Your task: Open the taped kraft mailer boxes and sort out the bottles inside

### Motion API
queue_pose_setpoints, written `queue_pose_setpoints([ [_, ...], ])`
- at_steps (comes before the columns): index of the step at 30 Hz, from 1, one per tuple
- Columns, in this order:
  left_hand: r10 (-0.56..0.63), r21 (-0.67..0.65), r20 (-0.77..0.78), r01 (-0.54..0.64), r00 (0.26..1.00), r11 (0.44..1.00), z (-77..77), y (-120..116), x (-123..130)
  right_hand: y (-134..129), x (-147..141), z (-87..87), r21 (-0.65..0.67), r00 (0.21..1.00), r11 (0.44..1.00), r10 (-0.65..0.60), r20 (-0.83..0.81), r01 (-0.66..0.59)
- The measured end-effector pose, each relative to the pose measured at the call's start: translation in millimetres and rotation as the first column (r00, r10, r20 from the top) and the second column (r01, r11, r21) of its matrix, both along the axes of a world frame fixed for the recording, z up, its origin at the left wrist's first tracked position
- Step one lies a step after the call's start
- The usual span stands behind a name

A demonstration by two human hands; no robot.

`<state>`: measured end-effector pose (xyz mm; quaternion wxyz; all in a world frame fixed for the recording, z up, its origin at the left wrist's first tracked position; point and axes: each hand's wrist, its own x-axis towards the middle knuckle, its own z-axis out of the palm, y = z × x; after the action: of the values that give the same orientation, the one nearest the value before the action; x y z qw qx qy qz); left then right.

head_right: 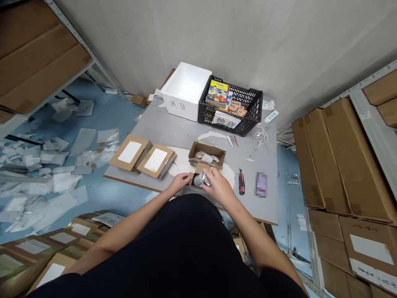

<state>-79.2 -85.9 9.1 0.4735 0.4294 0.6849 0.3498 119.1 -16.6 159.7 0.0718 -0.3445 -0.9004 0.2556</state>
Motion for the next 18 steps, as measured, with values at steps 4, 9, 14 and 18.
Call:
queue_pose_setpoints([
  [4, -0.005, 0.036, -0.01, 0.005, 1.0, 0.999, -0.3, 0.2, 0.3, -6.0, -5.1, -11.2, 0.055, 0.995, 0.996, 0.068, 0.072, -0.072],
  [9, 0.003, 0.034, -0.034, -0.002, 0.999, 0.999, -2.3, -0.3, 1.8, -12.5, -19.1, -33.0, 0.073, 0.98, 0.991, 0.1, 0.174, -0.114],
  [14, 0.029, 0.031, 0.022, -0.029, 0.999, 0.999, -10.3, -0.5, 2.5, -10.5, -30.5, -64.7, 0.094, 0.952, 0.981, 0.139, 0.272, -0.17],
  [18, 0.024, 0.042, 0.044, -0.026, 0.999, 0.999, -15.6, -0.6, 2.4, -6.1, -34.4, -85.2, 0.149, 0.931, 0.966, 0.154, 0.33, -0.213],
])
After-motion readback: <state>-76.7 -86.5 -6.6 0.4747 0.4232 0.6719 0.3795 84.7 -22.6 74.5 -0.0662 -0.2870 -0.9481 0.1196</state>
